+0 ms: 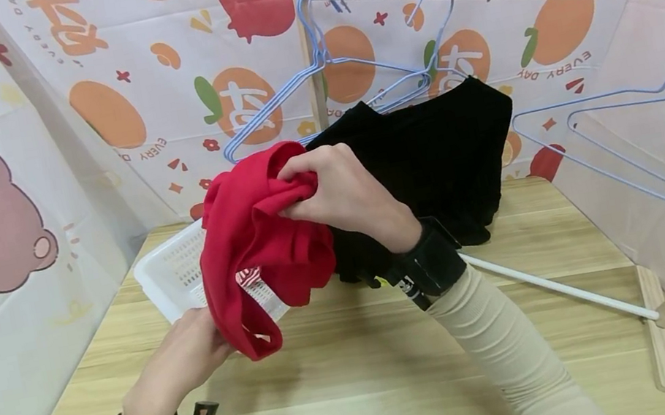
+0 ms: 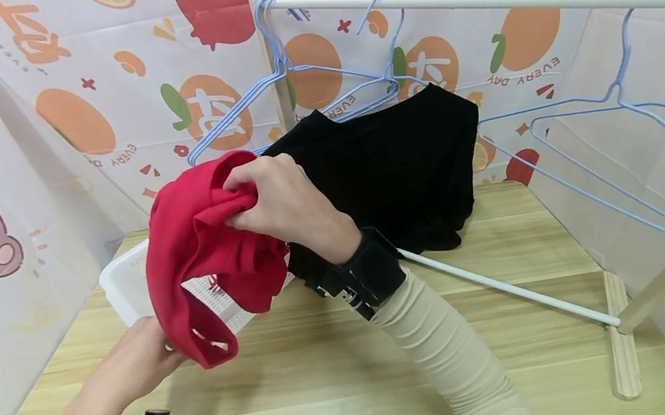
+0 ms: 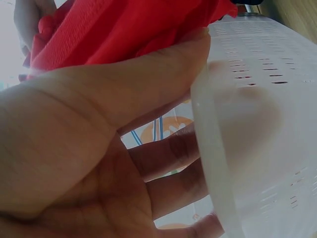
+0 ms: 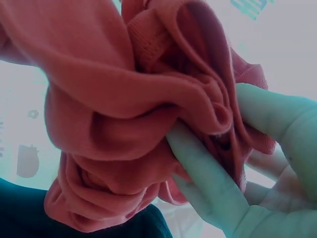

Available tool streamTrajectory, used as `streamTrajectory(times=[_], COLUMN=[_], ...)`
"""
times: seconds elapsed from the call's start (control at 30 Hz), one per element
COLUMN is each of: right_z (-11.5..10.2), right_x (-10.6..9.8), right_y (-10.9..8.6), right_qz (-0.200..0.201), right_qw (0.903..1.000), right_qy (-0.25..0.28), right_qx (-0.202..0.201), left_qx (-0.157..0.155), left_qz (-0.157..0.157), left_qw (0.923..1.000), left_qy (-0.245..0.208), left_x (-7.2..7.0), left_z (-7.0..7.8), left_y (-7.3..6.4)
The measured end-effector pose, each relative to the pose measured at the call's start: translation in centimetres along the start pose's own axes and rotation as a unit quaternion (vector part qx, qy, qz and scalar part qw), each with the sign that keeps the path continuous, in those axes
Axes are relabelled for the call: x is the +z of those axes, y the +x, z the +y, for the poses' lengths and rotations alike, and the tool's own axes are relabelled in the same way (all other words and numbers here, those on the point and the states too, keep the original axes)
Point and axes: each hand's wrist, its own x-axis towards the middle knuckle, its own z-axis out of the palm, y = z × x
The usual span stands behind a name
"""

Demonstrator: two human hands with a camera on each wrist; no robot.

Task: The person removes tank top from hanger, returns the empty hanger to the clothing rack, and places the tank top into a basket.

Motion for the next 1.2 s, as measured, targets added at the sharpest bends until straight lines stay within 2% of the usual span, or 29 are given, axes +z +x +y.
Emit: streamTrajectory(times=[0.27, 0.5, 1.2], right_z=[0.3, 0.0, -0.4], right_x=[0.3, 0.3, -0.1], right_y=[0.4, 0.8, 1.6], right_qz=[0.012, 0.02, 0.043], right_qw=[0.9998, 0.9996, 0.999], right_qy=[0.011, 0.019, 0.011], right_qx=[0.009, 0.005, 0.001], left_qx=[0.0, 0.0, -0.033], left_qz=[-0.003, 0.002, -0.015], left_qw=[0.9999, 0.9999, 0.9989], left_qy=[-0.017, -0.012, -0.03], left_x=[-0.1, 0.0, -0.1], left_z=[0.1, 0.2, 0.4], left_y=[0.1, 0.0, -0.1])
